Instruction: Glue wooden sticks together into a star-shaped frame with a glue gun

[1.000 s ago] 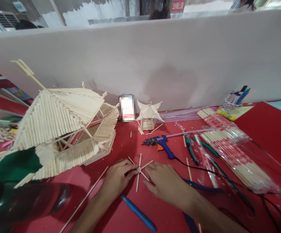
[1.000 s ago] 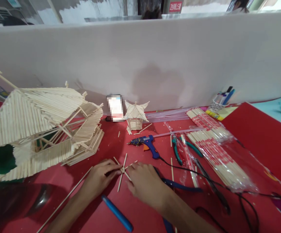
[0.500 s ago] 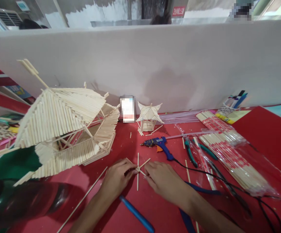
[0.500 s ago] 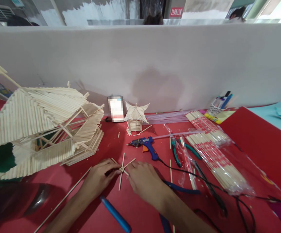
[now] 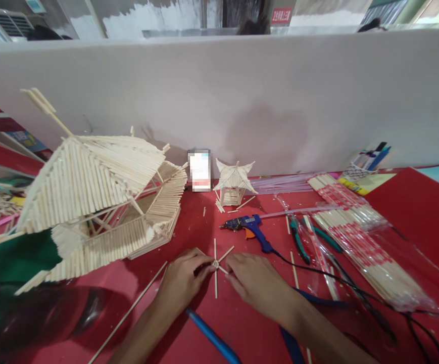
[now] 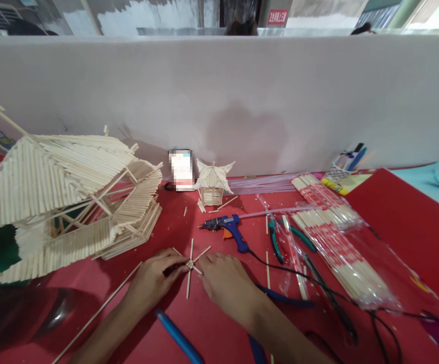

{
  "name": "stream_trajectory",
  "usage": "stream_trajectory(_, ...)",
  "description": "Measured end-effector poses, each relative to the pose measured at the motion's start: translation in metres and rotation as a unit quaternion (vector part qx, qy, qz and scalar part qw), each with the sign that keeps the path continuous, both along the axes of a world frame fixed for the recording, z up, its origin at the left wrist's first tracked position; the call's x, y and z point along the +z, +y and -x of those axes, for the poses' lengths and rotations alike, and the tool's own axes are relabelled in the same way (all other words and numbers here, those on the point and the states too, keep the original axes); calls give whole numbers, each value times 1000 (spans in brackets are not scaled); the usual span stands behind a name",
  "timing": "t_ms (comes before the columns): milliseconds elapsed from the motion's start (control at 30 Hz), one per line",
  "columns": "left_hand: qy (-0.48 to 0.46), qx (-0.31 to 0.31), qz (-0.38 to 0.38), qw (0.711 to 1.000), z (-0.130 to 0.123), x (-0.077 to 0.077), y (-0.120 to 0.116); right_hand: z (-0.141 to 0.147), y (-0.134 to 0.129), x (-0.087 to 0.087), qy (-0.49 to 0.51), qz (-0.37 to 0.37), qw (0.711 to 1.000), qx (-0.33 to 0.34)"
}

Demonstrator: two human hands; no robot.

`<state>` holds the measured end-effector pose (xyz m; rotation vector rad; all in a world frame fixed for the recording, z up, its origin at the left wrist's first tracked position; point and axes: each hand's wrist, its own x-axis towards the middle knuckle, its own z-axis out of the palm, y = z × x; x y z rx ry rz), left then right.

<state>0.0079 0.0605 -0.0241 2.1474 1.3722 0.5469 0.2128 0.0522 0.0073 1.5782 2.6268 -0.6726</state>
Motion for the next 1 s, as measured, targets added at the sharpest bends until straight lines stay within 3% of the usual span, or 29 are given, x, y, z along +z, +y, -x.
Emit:
stream_trajectory(100, -8, -1, 0, 1000, 1, -1, 0, -11, 5, 6, 39, -12, 999, -21)
stream_trajectory(200, -10, 3, 4, 1000, 2, -3, 0, -31, 15, 14, 33, -36, 995, -92)
stream_trajectory(300, -14, 5, 6, 1000, 2, -4, -1, -52, 26, 17, -28, -72, 980, -181)
stream_trajectory(400, -29, 13, 3, 1000, 3, -3, -1, -67, 35, 12, -114, -85, 963, -228)
stream_trajectory(500, -39, 31, -7, 999, 9, -2, 0, -74, 39, 4, -141, -70, 959, -237)
stream_trajectory(633, -29, 48, -40, 998, 19, -3, 3, -75, 42, -5, -100, -40, 967, -230)
stream_trajectory(1000, 17, -41, -121, 992, 28, -19, 4, -73, 42, -14, -39, -37, 980, -192)
